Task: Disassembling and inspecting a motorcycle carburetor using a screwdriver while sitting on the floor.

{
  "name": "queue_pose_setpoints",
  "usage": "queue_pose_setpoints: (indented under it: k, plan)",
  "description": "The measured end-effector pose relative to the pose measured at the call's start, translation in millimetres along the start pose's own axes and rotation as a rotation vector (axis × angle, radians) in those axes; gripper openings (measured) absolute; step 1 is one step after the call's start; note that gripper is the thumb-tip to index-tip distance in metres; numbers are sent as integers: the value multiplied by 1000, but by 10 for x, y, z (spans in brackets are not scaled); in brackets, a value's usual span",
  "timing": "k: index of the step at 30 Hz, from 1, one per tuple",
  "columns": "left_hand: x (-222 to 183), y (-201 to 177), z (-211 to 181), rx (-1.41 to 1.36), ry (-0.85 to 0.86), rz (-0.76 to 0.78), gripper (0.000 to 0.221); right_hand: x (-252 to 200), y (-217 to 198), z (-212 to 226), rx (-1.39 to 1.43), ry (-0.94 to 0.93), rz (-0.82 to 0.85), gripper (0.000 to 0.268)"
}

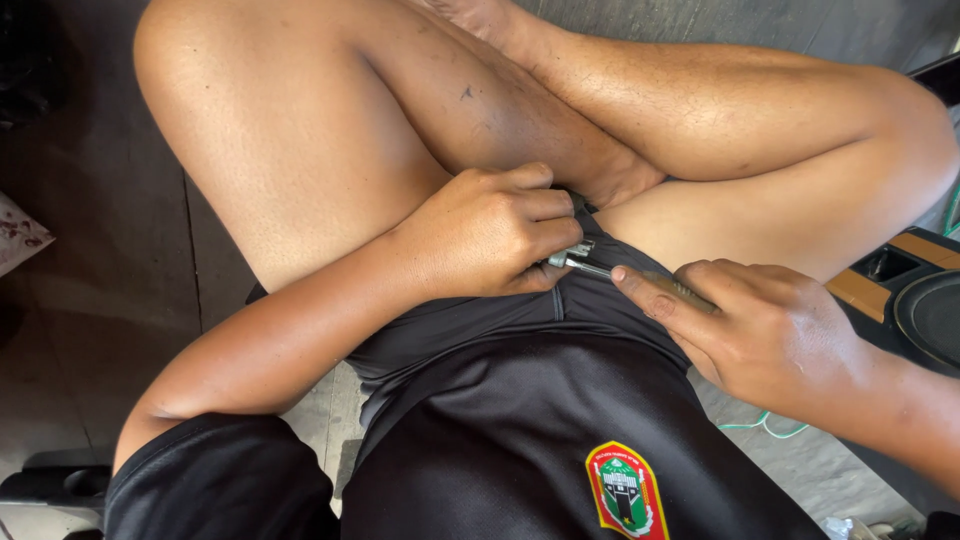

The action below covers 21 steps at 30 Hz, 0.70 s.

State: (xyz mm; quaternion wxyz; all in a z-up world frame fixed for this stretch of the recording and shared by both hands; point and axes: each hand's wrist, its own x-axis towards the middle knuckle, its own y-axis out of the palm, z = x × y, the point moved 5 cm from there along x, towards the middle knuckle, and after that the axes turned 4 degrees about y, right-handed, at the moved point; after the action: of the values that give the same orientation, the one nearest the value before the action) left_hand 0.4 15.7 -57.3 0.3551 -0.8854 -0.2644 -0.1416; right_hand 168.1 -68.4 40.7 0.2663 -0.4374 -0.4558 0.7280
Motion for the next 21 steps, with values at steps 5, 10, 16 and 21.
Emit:
queue_pose_setpoints:
  k: [5, 10, 16, 21]
  plan:
    - [-63, -10, 56, -19, -23, 4, 23, 94, 6, -24, 197, 98, 44, 45]
    - [-78, 11, 78, -51, -31, 6, 24, 126, 30, -63, 315, 168, 96, 40]
    - [-89, 35, 96, -100, -40, 50, 23, 148, 132, -109, 557, 296, 223, 41]
    - [-11, 66, 70, -58, 8, 77, 23, 108, 118, -186, 452, 326, 282, 40]
